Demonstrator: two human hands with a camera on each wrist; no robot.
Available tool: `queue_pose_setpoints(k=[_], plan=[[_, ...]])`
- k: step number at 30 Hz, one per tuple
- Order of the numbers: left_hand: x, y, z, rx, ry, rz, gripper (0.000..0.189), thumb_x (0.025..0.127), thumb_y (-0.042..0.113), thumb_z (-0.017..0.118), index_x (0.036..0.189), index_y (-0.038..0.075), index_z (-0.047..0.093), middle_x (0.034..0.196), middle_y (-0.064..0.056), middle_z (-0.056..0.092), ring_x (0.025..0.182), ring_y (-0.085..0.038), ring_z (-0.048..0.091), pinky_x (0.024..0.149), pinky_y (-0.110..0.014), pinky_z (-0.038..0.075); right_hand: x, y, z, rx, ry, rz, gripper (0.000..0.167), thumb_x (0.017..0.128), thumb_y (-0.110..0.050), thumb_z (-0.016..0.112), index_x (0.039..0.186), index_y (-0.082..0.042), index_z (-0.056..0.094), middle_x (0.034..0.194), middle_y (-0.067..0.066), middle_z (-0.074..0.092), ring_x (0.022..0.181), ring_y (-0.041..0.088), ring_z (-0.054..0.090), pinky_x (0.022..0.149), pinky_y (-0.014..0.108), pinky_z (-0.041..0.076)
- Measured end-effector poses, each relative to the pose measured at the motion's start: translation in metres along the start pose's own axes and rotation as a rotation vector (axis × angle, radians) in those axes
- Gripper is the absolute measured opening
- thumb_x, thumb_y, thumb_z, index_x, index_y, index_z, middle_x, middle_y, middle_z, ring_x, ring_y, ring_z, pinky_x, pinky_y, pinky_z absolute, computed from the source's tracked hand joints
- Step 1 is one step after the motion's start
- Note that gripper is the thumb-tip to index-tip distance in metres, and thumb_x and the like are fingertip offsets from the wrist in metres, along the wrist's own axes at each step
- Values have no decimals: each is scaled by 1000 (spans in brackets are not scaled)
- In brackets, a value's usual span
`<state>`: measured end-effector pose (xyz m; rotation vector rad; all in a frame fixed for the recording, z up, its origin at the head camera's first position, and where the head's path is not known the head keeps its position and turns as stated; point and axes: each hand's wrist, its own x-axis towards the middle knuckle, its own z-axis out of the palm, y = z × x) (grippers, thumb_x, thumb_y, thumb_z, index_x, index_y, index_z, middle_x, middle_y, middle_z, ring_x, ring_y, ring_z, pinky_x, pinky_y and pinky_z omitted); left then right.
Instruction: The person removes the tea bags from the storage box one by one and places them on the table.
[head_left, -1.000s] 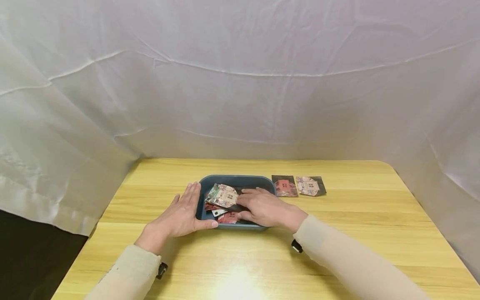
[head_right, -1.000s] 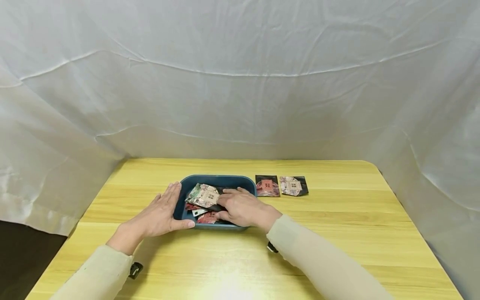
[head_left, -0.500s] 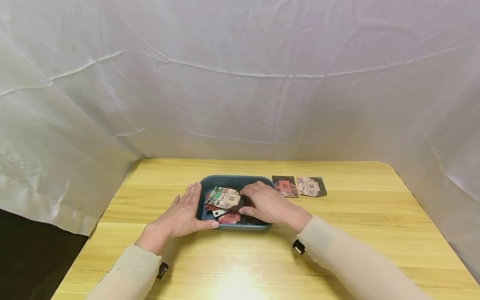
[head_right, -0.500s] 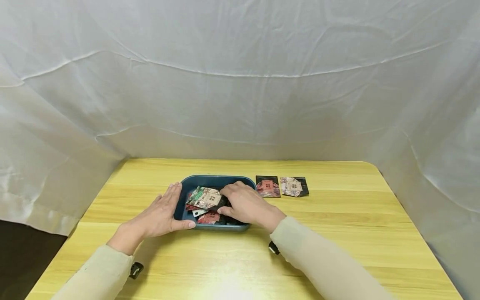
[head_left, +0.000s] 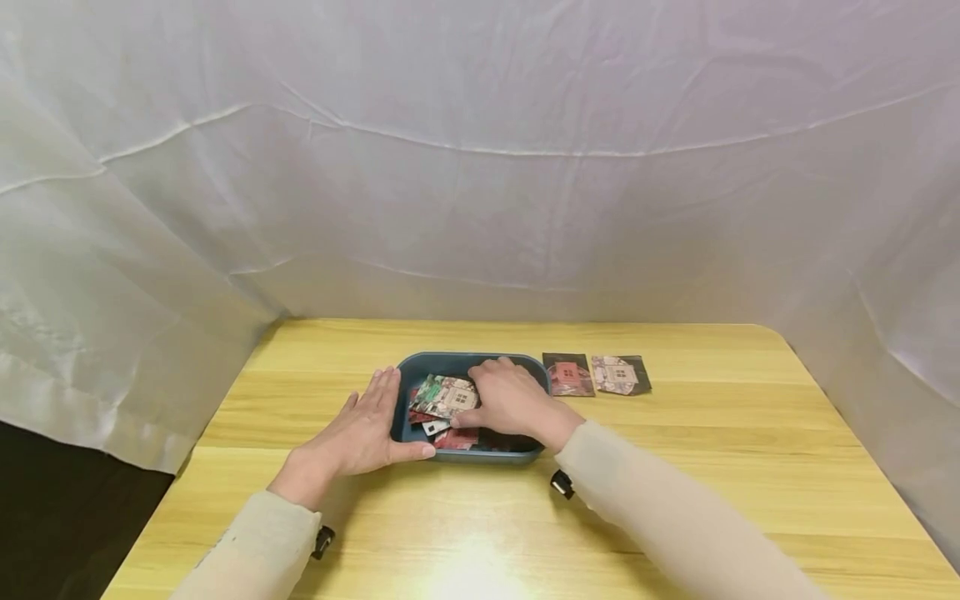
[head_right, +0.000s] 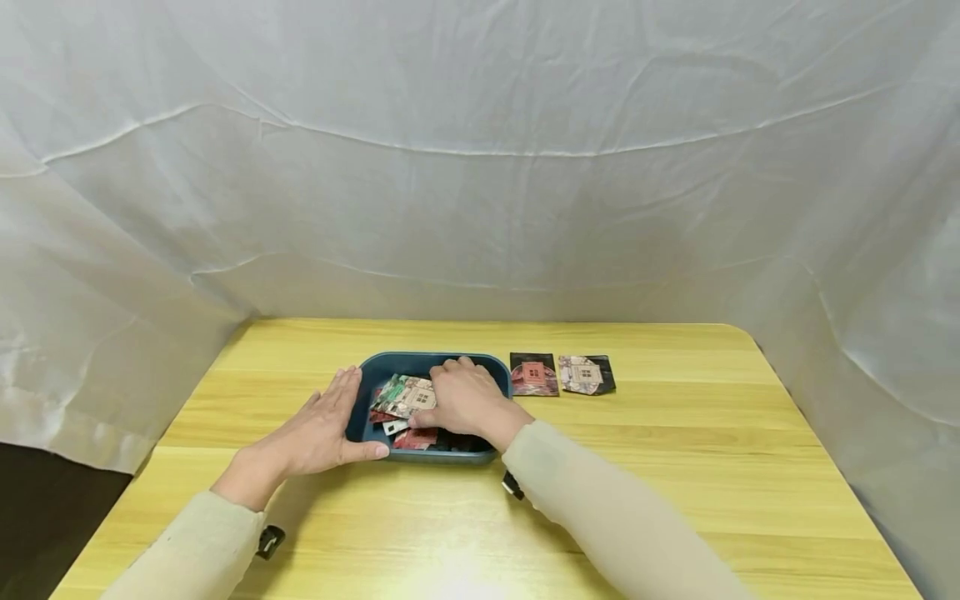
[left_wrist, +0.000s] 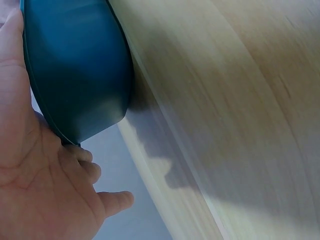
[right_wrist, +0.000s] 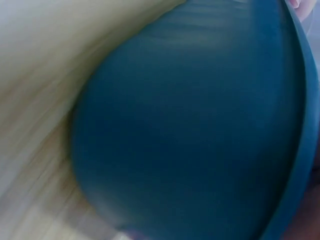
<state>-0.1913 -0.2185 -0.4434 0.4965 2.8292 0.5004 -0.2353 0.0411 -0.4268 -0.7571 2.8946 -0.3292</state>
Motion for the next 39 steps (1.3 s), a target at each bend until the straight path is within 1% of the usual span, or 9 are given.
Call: queue_pose_setpoints(k=[4, 9, 15, 18, 21, 26, 29, 33, 39], plan=[[1, 0, 0, 0, -1, 4, 136, 84, 83, 65, 168, -2, -1, 176, -21, -2, 164, -38, -1, 128, -69, 12, 5, -5, 5, -21, -20, 44, 84, 86, -65, 79, 141, -3, 64, 139, 15, 65, 126, 34, 58, 109, 55, 49], [1, 2, 1, -1, -1, 7, 137, 83, 84, 65, 168, -2, -1, 176, -21, -2, 164, -39, -1, 128, -68, 12, 5, -7, 8, -42, -35, 57, 73, 82, -61, 83, 129, -7, 70, 126, 11, 67, 112, 30, 58, 102, 55, 51], [2, 2, 1, -5, 1, 8, 137, 84, 84, 65, 167, -2, -1, 176, -21, -2, 164, -39, 0, 129, -68, 12, 3, -8, 7, -54, -59, 70, 75, 82, -57, 84, 135, -6, 67, 130, 11, 63, 115, 29, 55, 104, 53, 50], [3, 2, 1, -4, 0, 5, 137, 83, 84, 64, 167, -2, -1, 176, -21, -2, 164, -38, -1, 129, -67, 12, 3, -9, 6, -58, -64, 68, 74, 81, -55, 84, 134, -6, 66, 128, 10, 62, 112, 29, 54, 101, 51, 50], [3, 1, 1, -5, 2, 10, 138, 83, 84, 64, 167, -4, -1, 176, -23, -1, 164, -40, -1, 128, -69, 12, 4, -9, 6, -62, -61, 59, 74, 80, -54, 84, 133, -6, 65, 126, 10, 62, 111, 28, 53, 99, 51, 50], [4, 0, 1, -11, -4, 7, 138, 83, 85, 64, 167, -3, -2, 176, -22, -3, 164, -39, -1, 128, -69, 11, 5, -9, 3, -57, -32, 38, 75, 80, -53, 84, 136, -8, 61, 129, 9, 61, 116, 29, 53, 104, 54, 49], [4, 0, 1, -9, -8, 3, 138, 83, 85, 63, 167, -2, -2, 176, -21, -4, 164, -38, -1, 128, -68, 12, 5, -9, -3, -57, -2, 14, 74, 82, -53, 83, 138, -10, 59, 132, 9, 61, 119, 30, 54, 104, 54, 48], [3, 0, 1, -9, -7, 3, 137, 84, 84, 64, 167, -2, -1, 176, -21, -4, 164, -39, -1, 128, -68, 13, 1, -7, -12, -73, 24, -34, 77, 83, -52, 82, 141, -10, 57, 133, 9, 61, 117, 29, 55, 102, 54, 49], [5, 0, 2, -21, -14, -2, 138, 83, 85, 64, 168, 0, -3, 177, -19, -5, 164, -38, -2, 129, -68, 11, -8, 4, -27, -115, 39, -92, 84, 79, -47, 87, 144, -7, 53, 134, 9, 60, 119, 27, 55, 101, 50, 52]])
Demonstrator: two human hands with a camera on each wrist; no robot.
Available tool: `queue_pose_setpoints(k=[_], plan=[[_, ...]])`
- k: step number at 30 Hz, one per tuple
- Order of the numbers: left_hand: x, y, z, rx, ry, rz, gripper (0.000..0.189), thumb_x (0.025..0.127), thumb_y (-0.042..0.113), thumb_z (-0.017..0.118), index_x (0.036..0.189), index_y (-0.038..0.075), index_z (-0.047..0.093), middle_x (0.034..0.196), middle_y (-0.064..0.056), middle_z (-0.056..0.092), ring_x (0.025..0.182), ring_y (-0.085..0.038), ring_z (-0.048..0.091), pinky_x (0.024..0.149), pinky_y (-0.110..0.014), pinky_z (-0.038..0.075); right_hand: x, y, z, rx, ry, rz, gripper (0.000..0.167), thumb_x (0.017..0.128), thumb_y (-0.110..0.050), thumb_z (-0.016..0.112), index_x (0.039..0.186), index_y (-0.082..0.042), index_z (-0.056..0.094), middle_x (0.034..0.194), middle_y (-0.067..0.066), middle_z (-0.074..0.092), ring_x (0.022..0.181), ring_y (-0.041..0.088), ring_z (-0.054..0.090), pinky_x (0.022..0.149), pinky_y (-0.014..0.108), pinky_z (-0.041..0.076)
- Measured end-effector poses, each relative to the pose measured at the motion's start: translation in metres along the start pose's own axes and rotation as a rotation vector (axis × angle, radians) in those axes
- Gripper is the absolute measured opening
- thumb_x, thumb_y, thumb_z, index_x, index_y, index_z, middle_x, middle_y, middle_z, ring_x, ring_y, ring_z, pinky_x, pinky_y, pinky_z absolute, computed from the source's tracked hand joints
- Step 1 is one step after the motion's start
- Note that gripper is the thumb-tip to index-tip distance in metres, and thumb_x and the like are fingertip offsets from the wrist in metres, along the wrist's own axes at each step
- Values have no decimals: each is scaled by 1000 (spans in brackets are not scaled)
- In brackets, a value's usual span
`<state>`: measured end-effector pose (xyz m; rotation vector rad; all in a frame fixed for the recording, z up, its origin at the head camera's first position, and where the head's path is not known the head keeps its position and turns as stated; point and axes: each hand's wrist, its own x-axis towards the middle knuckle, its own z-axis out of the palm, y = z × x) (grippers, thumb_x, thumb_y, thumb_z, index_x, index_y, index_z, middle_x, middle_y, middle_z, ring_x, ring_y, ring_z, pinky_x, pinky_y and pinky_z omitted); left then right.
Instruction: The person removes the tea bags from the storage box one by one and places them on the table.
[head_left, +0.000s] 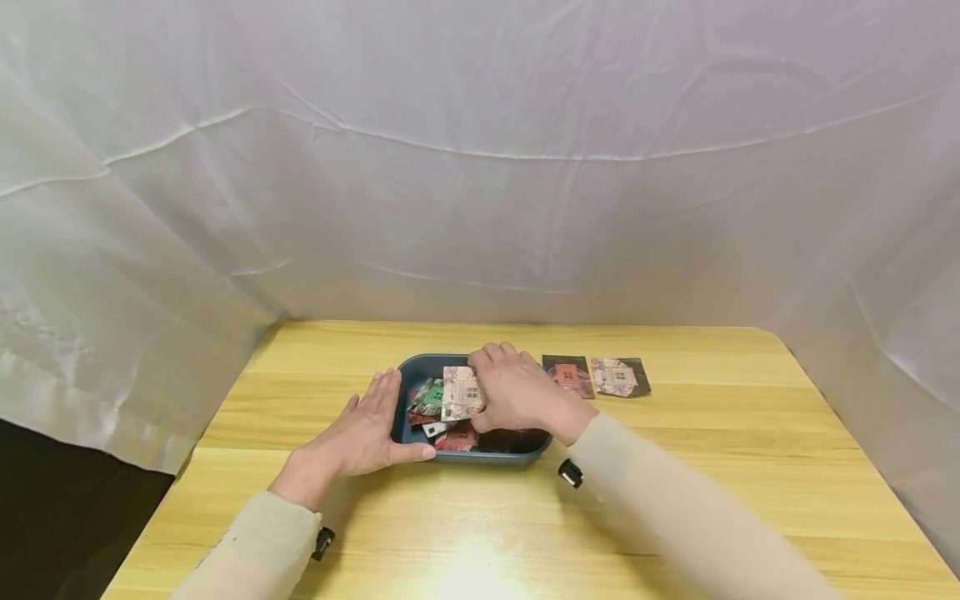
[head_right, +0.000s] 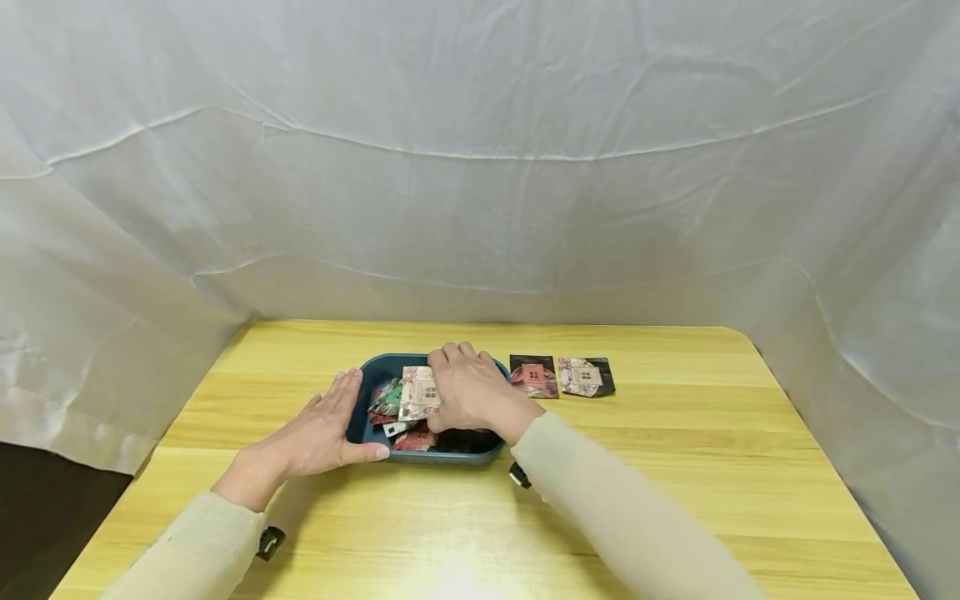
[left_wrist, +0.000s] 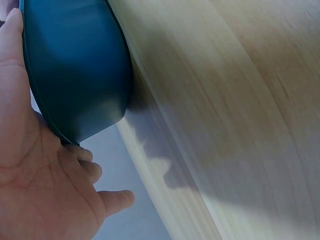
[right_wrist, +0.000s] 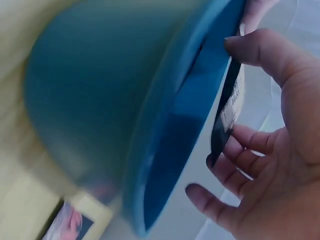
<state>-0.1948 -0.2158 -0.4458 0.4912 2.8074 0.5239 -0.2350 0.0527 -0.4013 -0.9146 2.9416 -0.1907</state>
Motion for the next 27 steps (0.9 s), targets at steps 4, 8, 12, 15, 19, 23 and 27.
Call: queue_pose_setpoints(k=[4, 8, 12, 15, 19, 23, 27], plan=[[0, -1, 0, 6, 1, -3, 139, 82, 87, 63, 168, 1, -4, 177, -18, -6, 164, -37, -2, 129, -68, 10, -6, 10, -3, -32, -34, -16, 89, 78, -44, 88, 148, -5, 50, 133, 9, 59, 117, 26, 55, 102, 44, 52], [0, -2, 0, 10, 5, -5, 139, 81, 88, 62, 168, 2, -5, 177, -18, -6, 164, -38, -2, 129, -68, 10, -10, 17, -1, -70, -82, -27, 86, 81, -41, 86, 150, -4, 51, 135, 11, 58, 115, 27, 54, 99, 42, 52], [1, -1, 0, 8, 3, -5, 139, 81, 88, 63, 168, 2, -5, 177, -18, -6, 164, -38, -2, 129, -68, 10, -12, 21, 3, -116, -129, -25, 63, 84, -40, 83, 136, -11, 61, 127, 7, 59, 108, 24, 52, 91, 41, 50], [1, -1, 0, 2, 1, -5, 138, 82, 86, 64, 168, 2, -5, 177, -18, -6, 164, -38, -2, 128, -68, 10, -13, 22, 6, -139, -152, -13, 56, 82, -43, 85, 125, -16, 62, 121, 2, 58, 106, 23, 51, 93, 42, 50], [1, -1, 1, 2, 2, -10, 137, 84, 83, 65, 168, 2, -5, 177, -18, -6, 164, -38, -2, 129, -68, 10, -14, 23, 9, -132, -148, 1, 67, 79, -44, 88, 132, -16, 59, 123, 2, 59, 110, 23, 52, 99, 45, 51], [0, 0, 0, 3, 1, -11, 136, 84, 83, 65, 168, 2, -5, 177, -18, -6, 164, -38, -2, 129, -68, 10, -15, 26, 7, -134, -119, 0, 77, 79, -43, 88, 141, -14, 55, 128, 3, 59, 112, 24, 53, 100, 46, 51], [0, 0, 1, 4, 0, -8, 138, 83, 86, 63, 168, 2, -5, 177, -18, -6, 164, -39, -2, 129, -68, 10, -21, 30, 1, -138, -76, -25, 76, 78, -42, 87, 140, -13, 54, 127, 4, 59, 113, 25, 53, 100, 45, 51]])
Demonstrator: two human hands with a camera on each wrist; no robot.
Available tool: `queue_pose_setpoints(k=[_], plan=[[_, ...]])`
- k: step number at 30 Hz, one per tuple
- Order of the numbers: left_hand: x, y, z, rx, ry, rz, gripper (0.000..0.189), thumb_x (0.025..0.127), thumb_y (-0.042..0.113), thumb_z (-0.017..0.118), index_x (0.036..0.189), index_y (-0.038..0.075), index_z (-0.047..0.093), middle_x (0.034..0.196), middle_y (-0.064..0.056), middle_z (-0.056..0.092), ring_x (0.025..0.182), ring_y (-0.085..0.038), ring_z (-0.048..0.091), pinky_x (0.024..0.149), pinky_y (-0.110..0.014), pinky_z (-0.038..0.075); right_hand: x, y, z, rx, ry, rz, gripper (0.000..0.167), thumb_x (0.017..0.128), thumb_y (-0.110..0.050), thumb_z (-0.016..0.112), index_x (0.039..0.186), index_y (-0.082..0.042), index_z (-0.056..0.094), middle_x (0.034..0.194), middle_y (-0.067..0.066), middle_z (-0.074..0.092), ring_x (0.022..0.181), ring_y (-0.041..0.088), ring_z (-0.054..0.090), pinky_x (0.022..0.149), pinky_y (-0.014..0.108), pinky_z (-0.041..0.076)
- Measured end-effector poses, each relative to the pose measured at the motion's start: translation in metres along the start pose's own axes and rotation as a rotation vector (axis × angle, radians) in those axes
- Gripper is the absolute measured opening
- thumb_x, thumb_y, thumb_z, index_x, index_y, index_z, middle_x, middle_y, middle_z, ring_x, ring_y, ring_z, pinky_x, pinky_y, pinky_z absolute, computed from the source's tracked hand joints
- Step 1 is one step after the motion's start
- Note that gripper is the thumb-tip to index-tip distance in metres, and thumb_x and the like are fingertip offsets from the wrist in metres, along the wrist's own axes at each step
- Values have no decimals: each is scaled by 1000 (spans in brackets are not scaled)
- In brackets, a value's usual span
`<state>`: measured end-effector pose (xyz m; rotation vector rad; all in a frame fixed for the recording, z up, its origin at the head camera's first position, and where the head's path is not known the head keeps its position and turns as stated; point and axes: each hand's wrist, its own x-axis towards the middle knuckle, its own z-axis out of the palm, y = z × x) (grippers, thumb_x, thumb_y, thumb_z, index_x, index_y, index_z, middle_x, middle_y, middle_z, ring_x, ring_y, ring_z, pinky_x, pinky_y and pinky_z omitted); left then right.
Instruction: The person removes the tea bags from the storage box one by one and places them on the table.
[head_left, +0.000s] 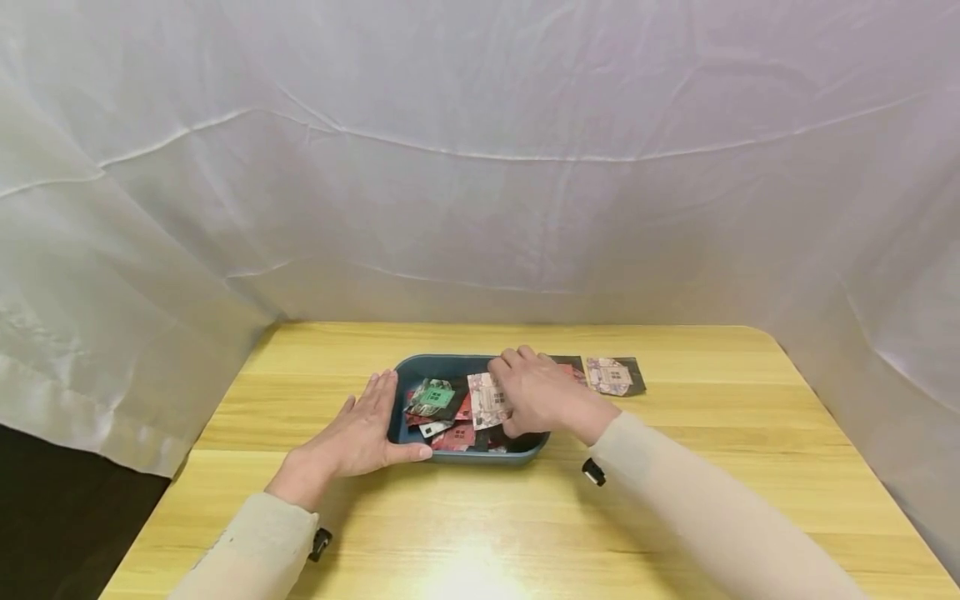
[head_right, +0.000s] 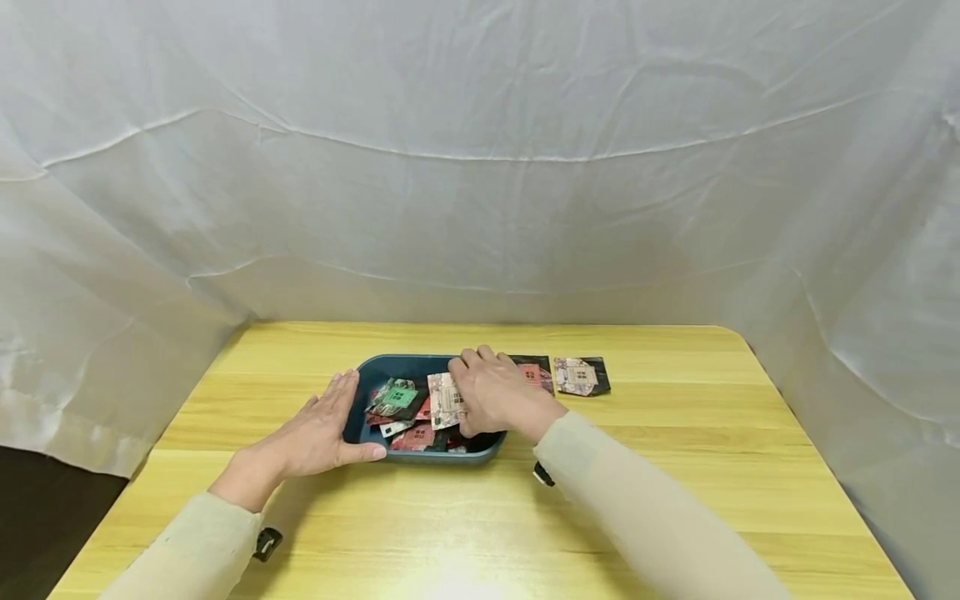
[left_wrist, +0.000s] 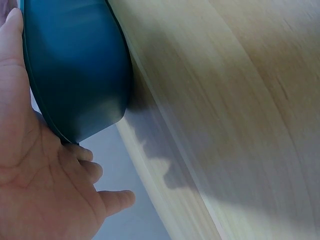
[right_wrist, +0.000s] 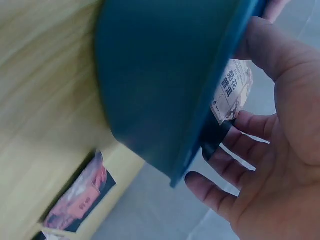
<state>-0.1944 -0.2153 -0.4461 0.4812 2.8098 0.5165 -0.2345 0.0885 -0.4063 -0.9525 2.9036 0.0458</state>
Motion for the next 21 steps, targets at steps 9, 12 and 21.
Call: queue_pose_setpoints(k=[9, 12, 21], plan=[[-1, -2, 1, -7, 0, 1, 137, 83, 85, 64, 169, 2, -4, 177, -17, -5, 164, -39, -2, 128, -69, 9, -21, 24, -17, 38, 114, -27, 87, 73, -38, 87, 144, -3, 52, 129, 9, 60, 114, 27, 55, 106, 45, 52], [-1, -3, 1, -10, -5, 1, 136, 84, 84, 64, 169, 3, -5, 177, -17, -6, 164, -39, -3, 128, -69, 9, -31, 38, -21, 19, 157, -29, 82, 71, -35, 84, 139, -1, 54, 126, 12, 61, 112, 29, 56, 103, 46, 53], [-3, -5, -2, -14, -5, 4, 135, 85, 82, 66, 168, 2, -5, 177, -19, -5, 164, -40, -2, 128, -70, 10, -66, 96, -27, 33, 208, 34, 85, 70, -34, 90, 136, 6, 55, 122, 19, 63, 111, 36, 57, 101, 54, 54]])
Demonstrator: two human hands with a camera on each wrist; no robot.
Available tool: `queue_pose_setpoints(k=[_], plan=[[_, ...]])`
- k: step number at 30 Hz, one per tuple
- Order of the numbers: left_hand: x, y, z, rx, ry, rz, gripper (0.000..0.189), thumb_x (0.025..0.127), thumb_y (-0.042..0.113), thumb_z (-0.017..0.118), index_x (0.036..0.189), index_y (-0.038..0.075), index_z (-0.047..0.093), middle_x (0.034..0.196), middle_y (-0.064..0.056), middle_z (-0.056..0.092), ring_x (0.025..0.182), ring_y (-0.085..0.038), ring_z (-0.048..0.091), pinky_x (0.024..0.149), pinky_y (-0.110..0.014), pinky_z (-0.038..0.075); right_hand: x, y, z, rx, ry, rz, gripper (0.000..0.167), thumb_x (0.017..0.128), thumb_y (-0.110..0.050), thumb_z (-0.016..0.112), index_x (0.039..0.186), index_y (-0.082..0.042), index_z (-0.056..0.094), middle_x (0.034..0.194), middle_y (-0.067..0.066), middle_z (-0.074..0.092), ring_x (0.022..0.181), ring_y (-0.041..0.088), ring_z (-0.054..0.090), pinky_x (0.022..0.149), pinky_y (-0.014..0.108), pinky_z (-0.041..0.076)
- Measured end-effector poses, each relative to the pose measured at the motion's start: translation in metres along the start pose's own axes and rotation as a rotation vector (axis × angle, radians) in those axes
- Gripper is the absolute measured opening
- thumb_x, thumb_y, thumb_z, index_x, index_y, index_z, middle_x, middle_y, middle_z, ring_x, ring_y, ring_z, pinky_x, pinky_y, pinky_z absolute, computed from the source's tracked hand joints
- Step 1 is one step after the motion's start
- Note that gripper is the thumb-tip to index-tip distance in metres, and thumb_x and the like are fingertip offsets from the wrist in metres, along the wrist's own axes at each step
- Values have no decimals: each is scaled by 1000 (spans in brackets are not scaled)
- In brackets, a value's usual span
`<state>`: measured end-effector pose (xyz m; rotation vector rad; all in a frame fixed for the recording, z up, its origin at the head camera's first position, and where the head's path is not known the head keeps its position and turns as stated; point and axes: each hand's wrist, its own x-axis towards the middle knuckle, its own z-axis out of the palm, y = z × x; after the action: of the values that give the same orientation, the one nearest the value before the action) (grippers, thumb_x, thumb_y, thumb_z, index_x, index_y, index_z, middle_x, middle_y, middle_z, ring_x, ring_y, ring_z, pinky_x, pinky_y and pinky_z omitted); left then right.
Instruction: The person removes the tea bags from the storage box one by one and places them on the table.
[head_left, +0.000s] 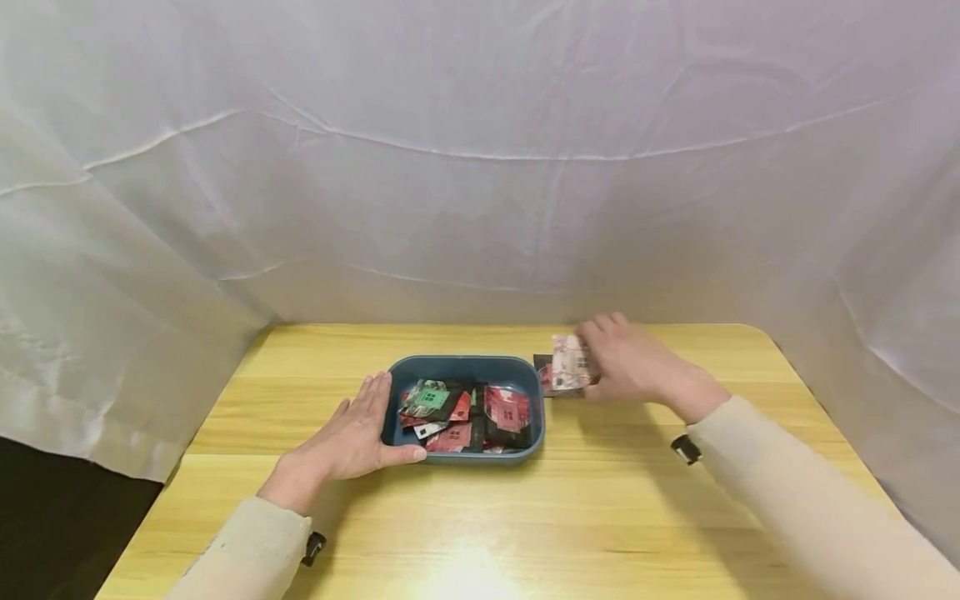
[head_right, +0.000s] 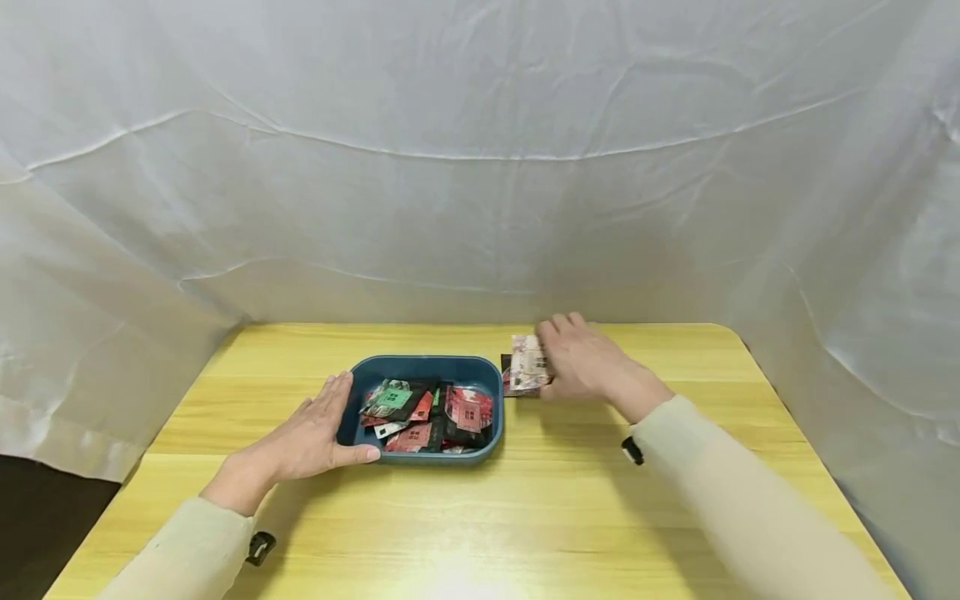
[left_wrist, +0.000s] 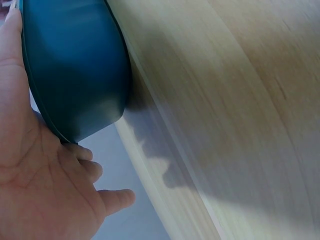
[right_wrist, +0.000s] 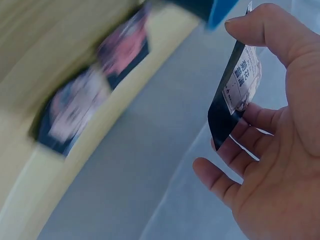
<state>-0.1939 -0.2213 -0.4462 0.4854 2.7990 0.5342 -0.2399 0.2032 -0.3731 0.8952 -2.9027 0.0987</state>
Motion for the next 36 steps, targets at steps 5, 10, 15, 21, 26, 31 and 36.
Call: queue_pose_setpoints(k=[5, 10, 15, 21, 26, 31, 36], plan=[[-2, -2, -2, 12, -1, 1, 138, 83, 85, 63, 168, 1, -5, 177, -18, -6, 164, -40, -1, 128, -70, 10, -21, 42, -5, -37, -44, 75, 73, 73, -32, 87, 128, 5, 56, 117, 20, 63, 112, 42, 59, 103, 62, 50], [-4, -3, -4, 18, 0, 1, 139, 82, 87, 63, 168, 0, -4, 177, -19, -5, 164, -41, 0, 128, -70, 11, -39, 79, -3, -79, -119, 150, 76, 74, -40, 90, 126, 5, 57, 118, 23, 63, 115, 47, 58, 104, 65, 48], [-5, -5, -5, 24, 5, 4, 138, 83, 86, 63, 168, 0, -4, 177, -21, -3, 164, -41, 0, 127, -70, 11, -50, 101, 3, -87, -189, 220, 76, 74, -38, 92, 126, 6, 58, 117, 24, 64, 115, 50, 58, 101, 66, 49], [-8, -7, -5, 24, 10, -3, 137, 84, 84, 64, 168, -1, -3, 177, -22, -2, 164, -42, 1, 127, -70, 12, -50, 108, 10, -69, -252, 262, 70, 72, -35, 91, 122, 2, 59, 113, 20, 63, 111, 48, 58, 92, 68, 52], [-10, -8, -6, 23, 15, -6, 137, 84, 85, 64, 168, -1, -3, 176, -22, -2, 163, -42, 1, 127, -70, 12, -45, 113, 20, -54, -282, 282, 73, 69, -30, 89, 126, 4, 58, 118, 23, 63, 114, 51, 57, 95, 71, 50], [-11, -7, -5, 18, 15, -4, 138, 83, 86, 63, 168, -1, -3, 177, -21, -3, 163, -42, 1, 127, -70, 12, -42, 117, 31, -18, -310, 302, 83, 68, -28, 91, 134, 8, 56, 126, 27, 63, 118, 52, 57, 99, 75, 47], [-12, -6, -5, 13, 14, -3, 140, 82, 87, 63, 168, -1, -3, 177, -21, -3, 164, -42, 1, 127, -71, 12, -40, 117, 39, -5, -344, 321, 88, 71, -24, 89, 144, 7, 51, 141, 33, 56, 130, 58, 50, 107, 79, 39]])
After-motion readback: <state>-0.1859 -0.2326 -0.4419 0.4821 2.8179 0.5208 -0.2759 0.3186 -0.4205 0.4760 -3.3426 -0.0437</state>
